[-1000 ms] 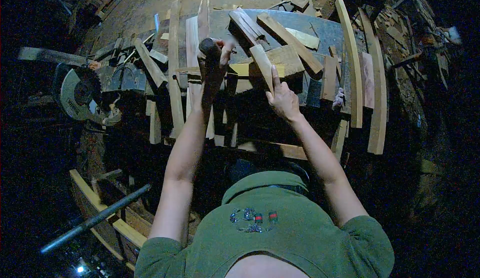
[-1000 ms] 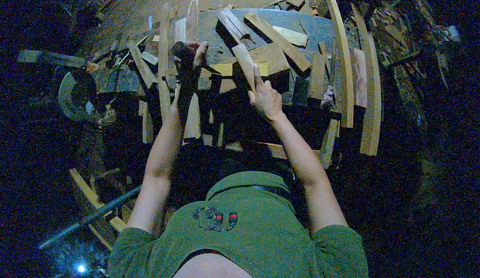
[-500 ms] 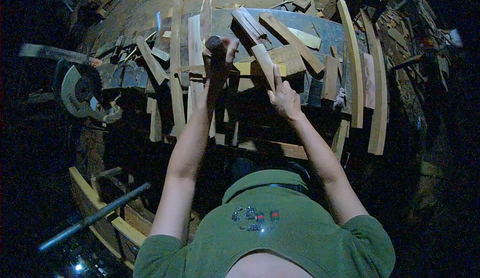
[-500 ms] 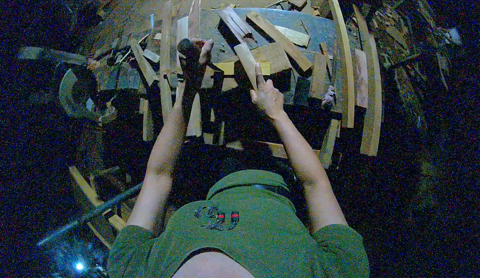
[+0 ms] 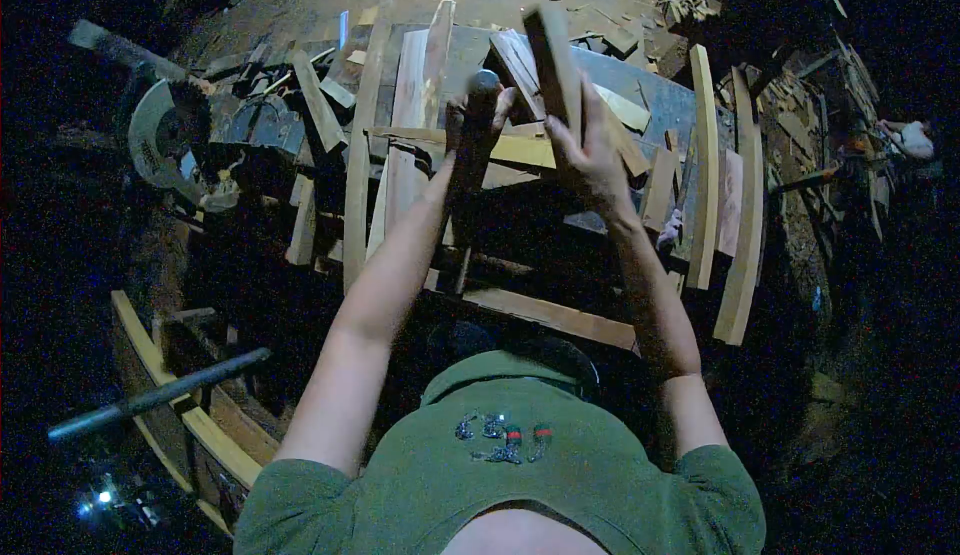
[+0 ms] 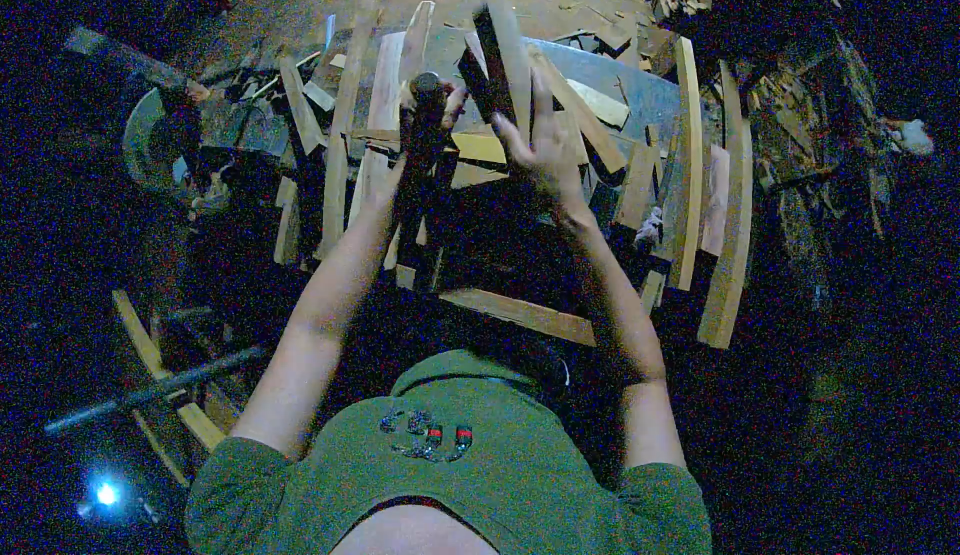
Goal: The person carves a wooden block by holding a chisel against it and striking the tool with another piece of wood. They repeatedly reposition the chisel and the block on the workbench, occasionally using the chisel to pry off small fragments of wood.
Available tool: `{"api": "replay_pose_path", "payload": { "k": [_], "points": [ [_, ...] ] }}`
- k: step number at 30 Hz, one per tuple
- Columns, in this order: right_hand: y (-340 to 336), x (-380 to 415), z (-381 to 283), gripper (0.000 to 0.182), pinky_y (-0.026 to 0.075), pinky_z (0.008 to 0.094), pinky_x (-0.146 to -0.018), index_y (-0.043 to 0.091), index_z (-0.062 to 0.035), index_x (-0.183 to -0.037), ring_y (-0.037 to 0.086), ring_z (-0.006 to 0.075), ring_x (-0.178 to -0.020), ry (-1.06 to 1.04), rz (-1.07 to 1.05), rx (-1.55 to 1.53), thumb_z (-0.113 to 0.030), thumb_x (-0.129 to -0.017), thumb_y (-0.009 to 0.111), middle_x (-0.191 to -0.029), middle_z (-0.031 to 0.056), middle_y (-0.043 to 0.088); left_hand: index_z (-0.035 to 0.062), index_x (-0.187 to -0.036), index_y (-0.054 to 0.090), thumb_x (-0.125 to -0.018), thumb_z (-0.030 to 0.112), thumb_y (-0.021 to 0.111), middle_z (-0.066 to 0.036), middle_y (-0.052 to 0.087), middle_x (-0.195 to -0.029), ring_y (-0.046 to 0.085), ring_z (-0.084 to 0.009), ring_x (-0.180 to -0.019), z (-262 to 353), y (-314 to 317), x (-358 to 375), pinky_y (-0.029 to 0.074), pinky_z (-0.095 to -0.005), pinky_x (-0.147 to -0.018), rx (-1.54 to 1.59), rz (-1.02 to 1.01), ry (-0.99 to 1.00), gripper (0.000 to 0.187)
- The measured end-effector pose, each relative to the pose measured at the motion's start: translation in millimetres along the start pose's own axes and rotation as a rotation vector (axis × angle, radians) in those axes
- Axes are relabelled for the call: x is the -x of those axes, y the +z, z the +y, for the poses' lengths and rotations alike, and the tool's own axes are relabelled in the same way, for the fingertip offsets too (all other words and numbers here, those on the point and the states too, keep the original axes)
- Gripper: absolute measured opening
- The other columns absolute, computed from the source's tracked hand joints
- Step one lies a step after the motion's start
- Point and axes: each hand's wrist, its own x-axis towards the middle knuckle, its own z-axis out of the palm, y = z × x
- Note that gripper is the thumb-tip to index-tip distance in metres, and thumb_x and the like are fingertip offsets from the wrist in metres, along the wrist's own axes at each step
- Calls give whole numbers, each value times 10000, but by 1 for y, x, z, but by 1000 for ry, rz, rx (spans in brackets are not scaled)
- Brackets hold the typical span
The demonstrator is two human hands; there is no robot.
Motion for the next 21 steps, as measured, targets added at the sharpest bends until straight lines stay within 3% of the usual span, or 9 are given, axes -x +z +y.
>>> {"api": "replay_pose_path", "payload": {
  "k": [2, 4, 6, 7, 8, 10, 13, 14, 21],
  "points": [
    [-30, -11, -60, 516, 477, 436, -701, 364, -64, -1277, 597, 409, -840, 65, -77, -33, -178, -822, 579, -1016, 274, 569, 60, -741, 562, -792, 218, 661, -3, 546, -613, 521, -80, -552, 1, 1, 5, 385, -218, -471, -154, 12, 59, 193],
    [-24, -16, -46, 442, 482, 415, -687, 446, -39, -1210, 596, 386, -814, 60, -111, -744, -136, -799, 578, -948, 254, 582, 53, -693, 508, -811, 198, 641, -12, 490, -566, 438, -116, -549, -15, 2, 1, 379, -311, -493, -26, -82, -22, 229],
    [-26, -9, -44, 525, 433, 384, -824, 333, -32, -1320, 537, 341, -979, -283, -78, 367, -110, -849, 553, -1157, 200, 523, 53, -695, 510, -811, 199, 641, -12, 492, -570, 441, -116, -550, -11, 6, -7, 379, -309, -492, -26, -73, 1, 228],
    [-16, -23, -47, 563, 491, 417, -682, 423, -84, -1261, 588, 383, -786, -257, -198, -65, -197, -751, 634, -881, 229, 592, 53, -698, 511, -811, 200, 640, -12, 494, -573, 444, -116, -550, 0, 18, -30, 380, -307, -492, -26, -67, 14, 227],
    [-16, -22, -52, 698, 487, 435, -673, 340, -134, -1338, 582, 390, -770, -34, -398, 290, -243, -728, 661, -864, 222, 590, 53, -700, 513, -811, 202, 640, -12, 496, -576, 447, -116, -551, -3, -9, 14, 380, -305, -491, -24, -59, 28, 225],
    [-25, -28, -66, 809, 480, 432, -663, 242, -161, -1392, 574, 384, -731, -143, -323, 274, -251, -713, 673, -822, 207, 592, 53, -705, 516, -812, 205, 639, -12, 500, -583, 452, -116, -552, 4, -23, 24, 381, -301, -490, -27, -38, 58, 223],
    [-44, -33, -92, 505, 470, 379, -674, 482, -83, -1187, 554, 324, -755, -519, 13, 61, -196, -726, 653, -835, 170, 579, 53, -712, 520, -813, 209, 637, -11, 506, -593, 461, -116, -554, 3, -7, 2, 383, -295, -488, -41, -17, 65, 220],
    [-41, -22, -88, 583, 475, 375, -665, 375, -62, -1303, 602, 253, -758, 142, -245, -529, -120, -769, 602, -986, 195, 608, 53, -714, 521, -813, 210, 637, -11, 508, -596, 463, -116, -555, 3, -4, -1, 383, -293, -488, -44, -12, 68, 219],
    [-29, -17, -52, 374, 466, 345, -655, 566, -19, -994, 565, 316, -727, -235, -363, 248, -242, -712, 672, -830, 137, 566, 53, -731, 531, -816, 220, 633, -10, 523, -620, 483, -117, -559, 27, -7, 2, 386, -279, -484, -89, 54, 149, 213]
  ]
}}
